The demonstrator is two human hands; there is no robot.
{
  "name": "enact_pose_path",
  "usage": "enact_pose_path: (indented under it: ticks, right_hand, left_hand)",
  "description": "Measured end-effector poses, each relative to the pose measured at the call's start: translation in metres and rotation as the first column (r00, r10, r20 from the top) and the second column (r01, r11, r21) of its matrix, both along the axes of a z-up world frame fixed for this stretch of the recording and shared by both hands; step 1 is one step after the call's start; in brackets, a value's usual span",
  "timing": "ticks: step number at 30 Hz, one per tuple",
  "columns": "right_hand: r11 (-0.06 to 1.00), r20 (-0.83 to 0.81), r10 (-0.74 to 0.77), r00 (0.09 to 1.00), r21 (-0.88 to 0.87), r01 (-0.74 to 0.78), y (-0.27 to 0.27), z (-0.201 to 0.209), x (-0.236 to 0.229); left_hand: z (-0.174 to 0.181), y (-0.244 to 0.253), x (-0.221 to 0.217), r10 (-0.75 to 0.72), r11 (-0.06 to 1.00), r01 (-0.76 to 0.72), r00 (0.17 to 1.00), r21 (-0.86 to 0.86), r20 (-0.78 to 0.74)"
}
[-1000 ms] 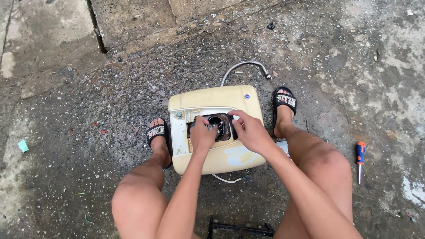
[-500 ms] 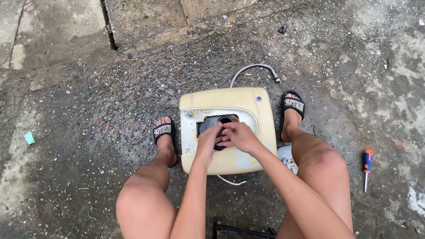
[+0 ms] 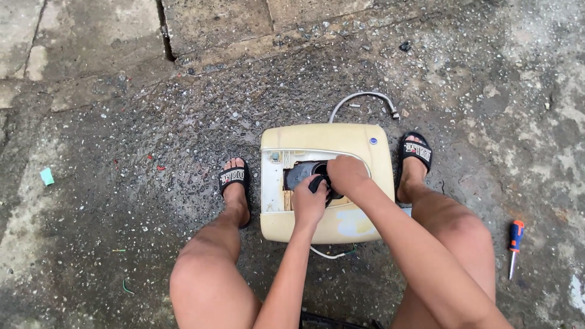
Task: Disassembling a water heater to remove the internal heating element and tank assembly.
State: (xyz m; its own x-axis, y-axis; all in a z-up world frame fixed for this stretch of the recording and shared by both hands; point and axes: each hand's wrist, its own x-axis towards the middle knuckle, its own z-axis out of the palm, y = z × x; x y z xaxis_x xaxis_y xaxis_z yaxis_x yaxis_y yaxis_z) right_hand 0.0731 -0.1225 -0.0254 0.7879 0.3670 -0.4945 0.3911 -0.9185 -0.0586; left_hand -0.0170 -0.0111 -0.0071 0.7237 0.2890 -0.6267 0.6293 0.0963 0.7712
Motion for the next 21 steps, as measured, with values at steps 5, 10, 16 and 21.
enact_pose_path:
  ticks: [5,10,16,21]
  right_hand:
    - [0.999,-0.010,-0.019,1.000,-0.045,0.019,0.010,-0.012,0.013]
    - [0.997,-0.049,-0.046,0.998,-0.057,0.043,0.017,-0.013,0.017]
    - [0.991,0.055,0.016,0.998,-0.136,-0.009,0.032,-0.044,0.003]
    - [0.984,0.117,0.057,0.991,-0.173,-0.037,0.028,-0.069,-0.002]
  left_hand:
    - [-0.019,0.004,0.004,-0.118,0.993,0.118,0.993,0.007,-0.005]
    - [0.018,0.022,0.003,-0.310,0.935,0.310,0.950,0.169,-0.030]
    - [0.070,0.040,-0.002,-0.195,0.958,0.199,0.980,0.205,-0.038]
    - [0.062,0.044,-0.008,-0.073,0.989,0.073,0.997,0.129,-0.008]
